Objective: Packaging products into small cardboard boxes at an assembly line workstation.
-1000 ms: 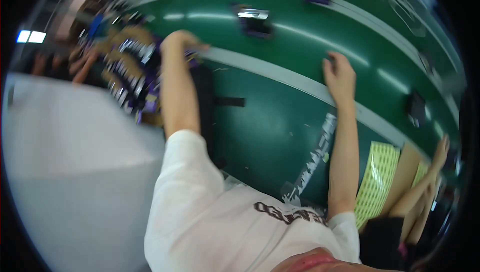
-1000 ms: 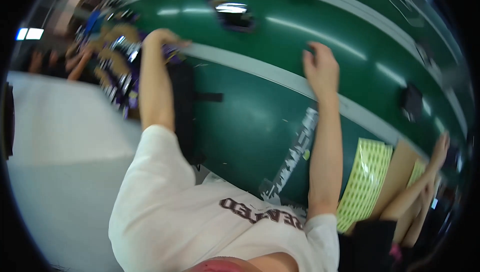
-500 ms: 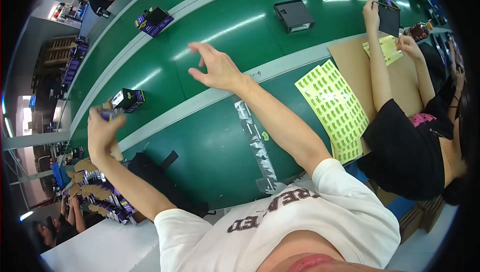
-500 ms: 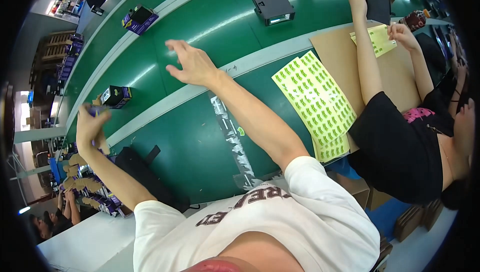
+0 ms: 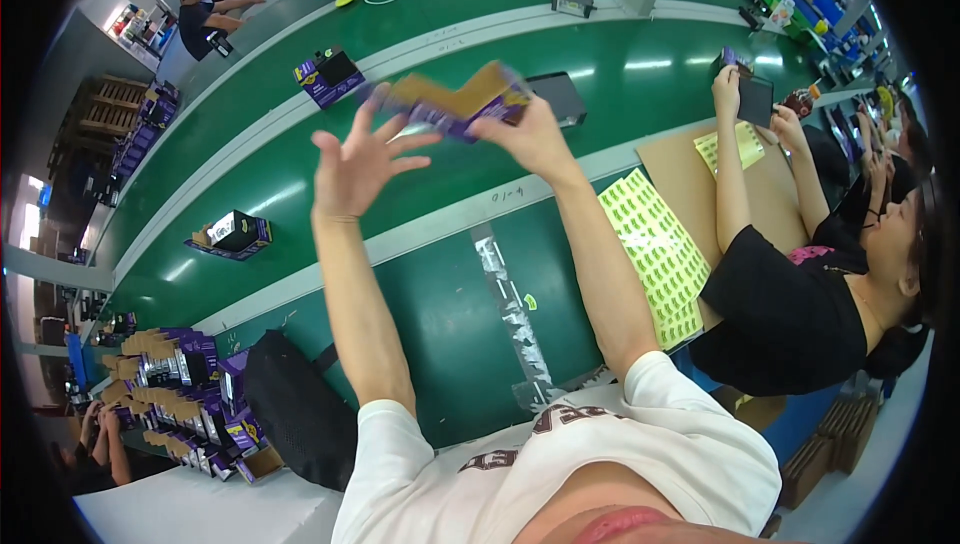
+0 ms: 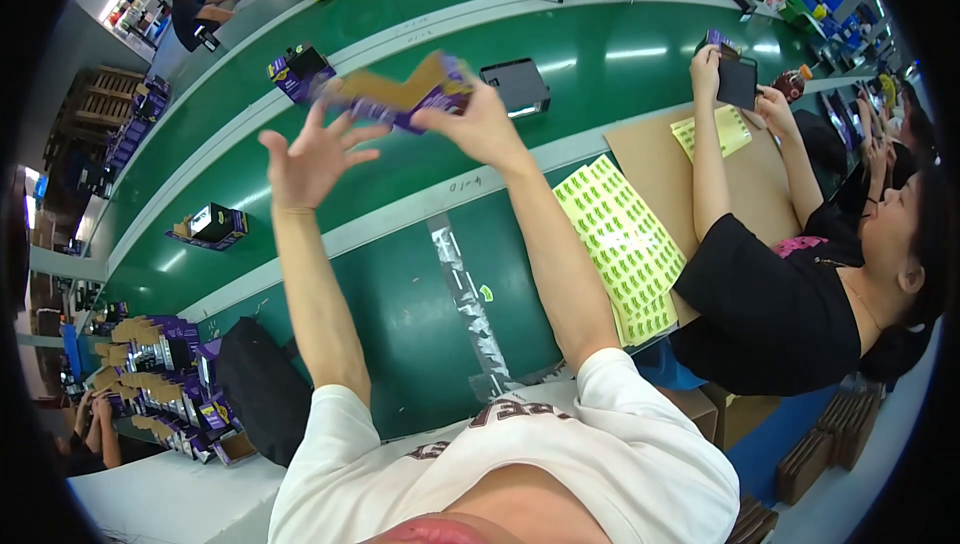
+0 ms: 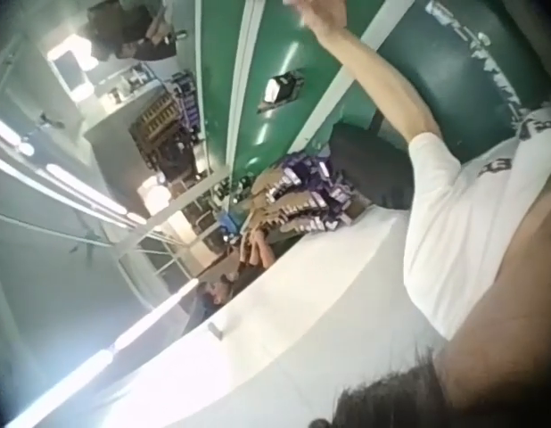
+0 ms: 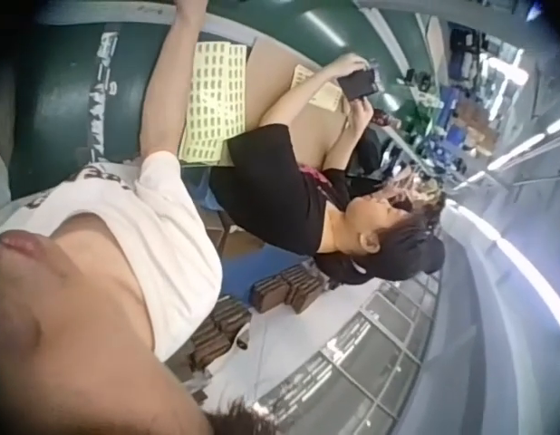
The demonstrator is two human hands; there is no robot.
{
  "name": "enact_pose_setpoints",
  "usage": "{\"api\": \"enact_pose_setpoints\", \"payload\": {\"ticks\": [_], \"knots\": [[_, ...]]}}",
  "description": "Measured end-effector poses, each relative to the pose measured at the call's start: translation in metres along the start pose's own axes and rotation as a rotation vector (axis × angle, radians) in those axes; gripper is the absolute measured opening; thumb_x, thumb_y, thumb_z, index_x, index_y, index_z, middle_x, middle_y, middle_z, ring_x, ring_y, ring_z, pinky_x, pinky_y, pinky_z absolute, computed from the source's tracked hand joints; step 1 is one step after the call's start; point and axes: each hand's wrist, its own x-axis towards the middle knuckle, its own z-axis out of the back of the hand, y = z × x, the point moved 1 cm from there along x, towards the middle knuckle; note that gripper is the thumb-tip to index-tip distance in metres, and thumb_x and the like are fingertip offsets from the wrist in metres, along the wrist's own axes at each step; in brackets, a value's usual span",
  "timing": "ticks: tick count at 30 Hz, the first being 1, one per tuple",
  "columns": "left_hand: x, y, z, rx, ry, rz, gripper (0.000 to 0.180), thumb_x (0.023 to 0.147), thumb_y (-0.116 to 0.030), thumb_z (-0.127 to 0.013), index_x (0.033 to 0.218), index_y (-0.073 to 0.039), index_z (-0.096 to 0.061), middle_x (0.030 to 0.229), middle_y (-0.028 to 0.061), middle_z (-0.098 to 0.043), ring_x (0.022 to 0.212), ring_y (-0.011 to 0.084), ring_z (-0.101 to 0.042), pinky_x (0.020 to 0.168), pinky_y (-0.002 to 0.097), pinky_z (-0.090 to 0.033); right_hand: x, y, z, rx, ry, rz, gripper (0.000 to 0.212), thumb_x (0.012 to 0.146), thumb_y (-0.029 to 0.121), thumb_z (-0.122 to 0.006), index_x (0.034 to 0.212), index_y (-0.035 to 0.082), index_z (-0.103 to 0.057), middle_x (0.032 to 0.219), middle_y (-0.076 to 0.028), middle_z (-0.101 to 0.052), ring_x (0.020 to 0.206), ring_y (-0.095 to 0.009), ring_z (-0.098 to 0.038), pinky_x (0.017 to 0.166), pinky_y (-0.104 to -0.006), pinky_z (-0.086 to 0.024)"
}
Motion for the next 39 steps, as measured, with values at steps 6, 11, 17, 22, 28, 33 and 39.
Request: {"api": "enact_pose_setpoints", "payload": {"ticks": [6, 11, 17, 22, 28, 33, 39], "knots": [[0.010, 0.083, 0.003, 0.492, -0.382, -0.228, 0.074, 0.072, -0.002, -0.078, 0.138, -0.007, -0.045, 0.127, 0.0168, -0.060, 0.107, 0.0257, -0.061, 0.090, 0.0371, -0.049, -0.009, -0.044, 0.003, -0.071, 0.075, -0.054, 0.048, 0.076, 0.006, -0.080, 0.119, -0.002, -0.060, 0.106, -0.011, -0.068, 0.093, -0.018, -0.063, 0.083, -0.0293, -0.050], [-0.011, 0.078, 0.024, 0.741, -0.622, -0.067, 0.062, 0.071, -0.001, -0.077, 0.128, -0.006, -0.053, 0.121, 0.0160, -0.062, 0.100, 0.0274, -0.062, 0.087, 0.0358, -0.049, 0.005, -0.016, 0.041, -1.085, 0.125, 0.152, 0.082, 0.062, 0.003, -0.082, 0.137, 0.009, -0.049, 0.136, -0.011, -0.055, 0.120, -0.032, -0.053, 0.097, -0.0390, -0.046], [-0.012, 0.073, 0.032, 1.000, -0.643, -0.046, 0.058, 0.071, 0.001, -0.076, 0.124, -0.005, -0.055, 0.111, 0.0141, -0.065, 0.093, 0.0288, -0.064, 0.084, 0.0361, -0.049, 0.020, -0.011, 0.053, -1.459, 0.365, -0.031, 0.093, 0.058, 0.004, -0.083, 0.142, 0.015, -0.046, 0.141, -0.008, -0.051, 0.124, -0.037, -0.049, 0.105, -0.0427, -0.042], [-0.008, 0.068, 0.038, 1.032, -0.650, -0.089, 0.057, 0.071, 0.001, -0.076, 0.123, -0.006, -0.055, 0.103, 0.0132, -0.067, 0.087, 0.0308, -0.063, 0.083, 0.0383, -0.050, 0.048, -0.025, 0.051, -1.281, 0.462, -0.072, 0.090, 0.063, 0.003, -0.080, 0.144, 0.017, -0.045, 0.133, -0.007, -0.058, 0.115, -0.036, -0.055, 0.101, -0.0413, -0.046], [-0.016, 0.057, 0.042, 0.912, -0.651, -0.063, 0.057, 0.071, 0.004, -0.075, 0.124, -0.005, -0.056, 0.103, 0.0126, -0.068, 0.089, 0.0285, -0.064, 0.084, 0.0370, -0.050, 0.066, -0.034, 0.051, -0.773, 0.413, -0.105, 0.071, 0.068, 0.001, -0.076, 0.134, 0.009, -0.052, 0.109, -0.010, -0.067, 0.089, -0.027, -0.064, 0.078, -0.0336, -0.053], [-0.020, 0.057, 0.034, 0.791, -0.600, 0.019, 0.057, 0.071, 0.008, -0.074, 0.124, -0.003, -0.056, 0.107, 0.0120, -0.068, 0.094, 0.0258, -0.064, 0.088, 0.0355, -0.050, 0.049, -0.024, 0.043, -0.009, 0.341, -0.344, 0.057, 0.069, 0.000, -0.073, 0.123, 0.003, -0.056, 0.095, -0.011, -0.068, 0.073, -0.019, -0.064, 0.063, -0.0277, -0.052], [-0.012, 0.062, 0.028, 0.768, -0.494, 0.058, 0.058, 0.070, 0.009, -0.075, 0.124, -0.003, -0.057, 0.110, 0.0107, -0.068, 0.098, 0.0235, -0.065, 0.089, 0.0340, -0.051, 0.047, -0.002, 0.018, -0.155, 0.546, -0.392, 0.052, 0.067, 0.001, -0.075, 0.115, -0.001, -0.056, 0.088, -0.011, -0.068, 0.066, -0.016, -0.064, 0.055, -0.0234, -0.049]]}}
